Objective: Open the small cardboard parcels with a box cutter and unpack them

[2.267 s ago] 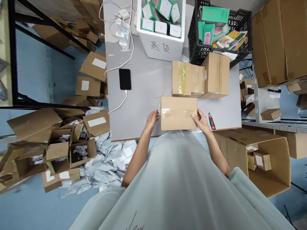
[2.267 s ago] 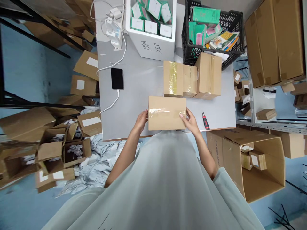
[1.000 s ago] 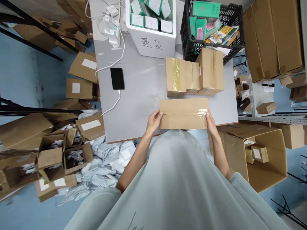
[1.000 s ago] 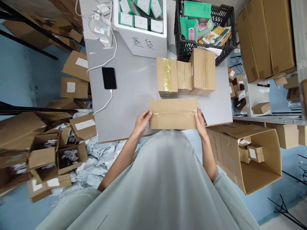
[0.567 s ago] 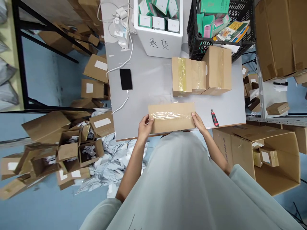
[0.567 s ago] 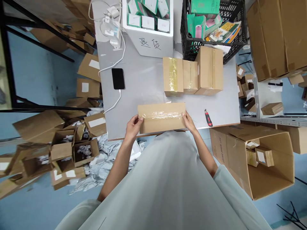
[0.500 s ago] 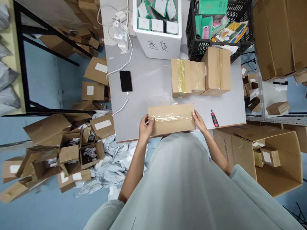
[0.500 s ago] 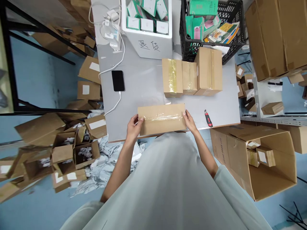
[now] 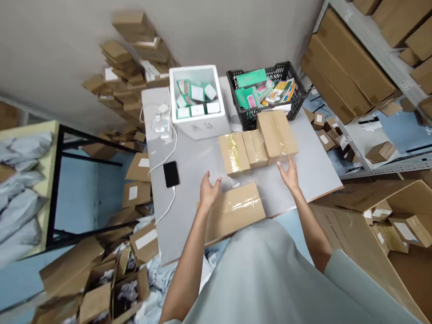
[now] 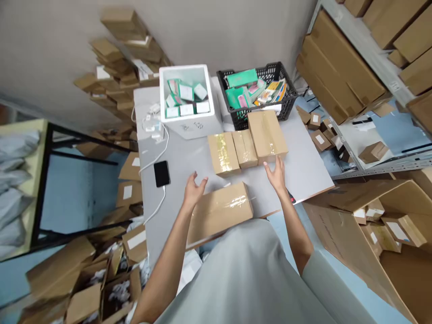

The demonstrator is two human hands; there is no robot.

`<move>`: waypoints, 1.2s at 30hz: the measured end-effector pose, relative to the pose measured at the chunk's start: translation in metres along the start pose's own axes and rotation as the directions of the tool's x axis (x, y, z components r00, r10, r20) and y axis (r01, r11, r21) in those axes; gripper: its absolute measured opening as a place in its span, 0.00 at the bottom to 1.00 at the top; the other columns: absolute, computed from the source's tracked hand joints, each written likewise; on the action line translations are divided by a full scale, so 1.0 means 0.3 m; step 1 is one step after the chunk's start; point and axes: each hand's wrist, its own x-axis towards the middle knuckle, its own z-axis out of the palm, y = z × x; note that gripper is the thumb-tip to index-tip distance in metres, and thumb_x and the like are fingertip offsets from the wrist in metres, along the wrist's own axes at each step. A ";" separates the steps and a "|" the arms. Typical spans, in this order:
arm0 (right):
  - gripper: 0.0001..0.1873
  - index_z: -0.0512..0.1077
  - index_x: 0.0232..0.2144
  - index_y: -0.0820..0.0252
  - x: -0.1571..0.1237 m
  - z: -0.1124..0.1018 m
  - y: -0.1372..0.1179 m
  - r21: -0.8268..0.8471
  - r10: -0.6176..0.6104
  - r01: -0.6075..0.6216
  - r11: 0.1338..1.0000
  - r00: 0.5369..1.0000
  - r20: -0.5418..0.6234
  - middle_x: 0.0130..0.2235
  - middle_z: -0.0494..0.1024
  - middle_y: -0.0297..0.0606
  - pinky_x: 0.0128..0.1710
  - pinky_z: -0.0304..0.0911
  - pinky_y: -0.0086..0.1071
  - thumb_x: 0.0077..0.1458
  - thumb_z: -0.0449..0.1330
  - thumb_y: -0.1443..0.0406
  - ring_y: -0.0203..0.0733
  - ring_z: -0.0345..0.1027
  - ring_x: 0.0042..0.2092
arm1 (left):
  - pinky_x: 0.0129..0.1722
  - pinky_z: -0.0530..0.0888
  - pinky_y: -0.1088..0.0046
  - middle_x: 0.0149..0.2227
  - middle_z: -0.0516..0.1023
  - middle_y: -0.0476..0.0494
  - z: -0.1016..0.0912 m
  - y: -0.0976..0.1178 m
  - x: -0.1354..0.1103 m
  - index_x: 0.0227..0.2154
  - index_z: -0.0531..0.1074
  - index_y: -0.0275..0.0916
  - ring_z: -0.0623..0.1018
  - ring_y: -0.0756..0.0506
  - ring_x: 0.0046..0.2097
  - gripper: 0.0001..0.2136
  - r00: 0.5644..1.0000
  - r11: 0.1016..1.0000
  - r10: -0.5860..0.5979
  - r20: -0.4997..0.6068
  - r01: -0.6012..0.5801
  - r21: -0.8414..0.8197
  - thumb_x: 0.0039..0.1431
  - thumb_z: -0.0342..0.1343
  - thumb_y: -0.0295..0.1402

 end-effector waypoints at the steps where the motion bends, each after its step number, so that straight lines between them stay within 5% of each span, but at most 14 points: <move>1: 0.63 0.63 0.78 0.68 0.050 -0.004 0.011 -0.043 0.004 -0.005 0.999 0.999 -0.035 0.79 0.62 0.66 0.81 0.50 0.65 0.64 0.51 0.24 0.68 0.52 0.82 | 0.81 0.59 0.48 0.76 0.68 0.19 0.024 0.024 0.057 0.76 0.63 0.31 0.65 0.27 0.80 0.41 0.998 0.999 -0.052 0.046 0.051 0.014 0.64 0.67 0.42; 5: 0.60 0.62 0.76 0.75 0.264 -0.008 0.047 -0.102 0.080 -0.087 0.991 0.994 -0.071 0.78 0.63 0.72 0.79 0.54 0.63 0.66 0.56 0.30 0.71 0.54 0.81 | 0.79 0.61 0.42 0.73 0.69 0.08 0.109 0.130 0.247 0.75 0.60 0.23 0.65 0.21 0.79 0.49 0.975 0.986 -0.165 0.152 0.162 0.029 0.59 0.72 0.45; 8: 0.53 0.65 0.75 0.73 0.391 -0.010 0.080 -0.041 0.171 -0.172 0.984 0.985 -0.017 0.74 0.70 0.70 0.76 0.62 0.58 0.65 0.63 0.38 0.70 0.65 0.76 | 0.71 0.74 0.48 0.68 0.77 0.14 0.151 0.177 0.311 0.72 0.65 0.28 0.76 0.24 0.73 0.45 0.960 0.987 -0.148 0.239 0.158 -0.023 0.60 0.70 0.52; 13: 0.38 0.76 0.68 0.59 0.429 -0.035 0.175 0.119 0.134 -0.142 0.983 0.988 0.077 0.64 0.84 0.53 0.68 0.73 0.52 0.66 0.64 0.43 0.60 0.80 0.64 | 0.66 0.79 0.51 0.59 0.86 0.28 0.173 0.175 0.291 0.62 0.76 0.36 0.84 0.29 0.63 0.41 0.926 0.984 -0.074 0.371 0.129 -0.127 0.54 0.68 0.62; 17: 0.40 0.76 0.68 0.58 0.357 -0.104 0.271 0.152 0.128 -0.130 0.980 0.992 0.019 0.63 0.85 0.53 0.68 0.74 0.54 0.65 0.64 0.39 0.61 0.79 0.65 | 0.65 0.80 0.49 0.54 0.88 0.32 0.218 0.179 0.250 0.58 0.78 0.39 0.86 0.30 0.58 0.43 0.908 0.978 -0.058 0.415 0.135 -0.159 0.46 0.72 0.65; 22: 0.41 0.76 0.67 0.59 0.335 -0.247 0.377 0.220 0.112 -0.104 0.970 0.994 -0.023 0.63 0.84 0.53 0.70 0.72 0.56 0.67 0.63 0.38 0.61 0.79 0.65 | 0.60 0.83 0.50 0.50 0.89 0.33 0.359 0.233 0.236 0.55 0.78 0.39 0.87 0.30 0.55 0.42 0.892 0.975 -0.038 0.451 0.131 -0.177 0.42 0.76 0.63; 31: 0.46 0.79 0.63 0.63 0.624 -0.386 0.453 0.298 0.073 -0.066 0.952 0.997 -0.012 0.60 0.86 0.56 0.69 0.74 0.55 0.60 0.67 0.34 0.61 0.81 0.61 | 0.57 0.83 0.54 0.53 0.88 0.30 0.612 0.358 0.305 0.60 0.77 0.37 0.86 0.32 0.55 0.37 0.917 0.976 -0.022 0.399 0.106 -0.190 0.52 0.73 0.56; 36: 0.50 0.80 0.59 0.64 0.757 -0.409 0.472 0.289 0.058 -0.056 0.956 0.998 0.004 0.58 0.87 0.58 0.67 0.74 0.51 0.54 0.68 0.29 0.61 0.81 0.59 | 0.61 0.81 0.54 0.57 0.87 0.29 0.679 0.416 0.351 0.63 0.76 0.36 0.85 0.32 0.60 0.32 0.934 0.982 -0.039 0.355 0.101 -0.159 0.60 0.71 0.47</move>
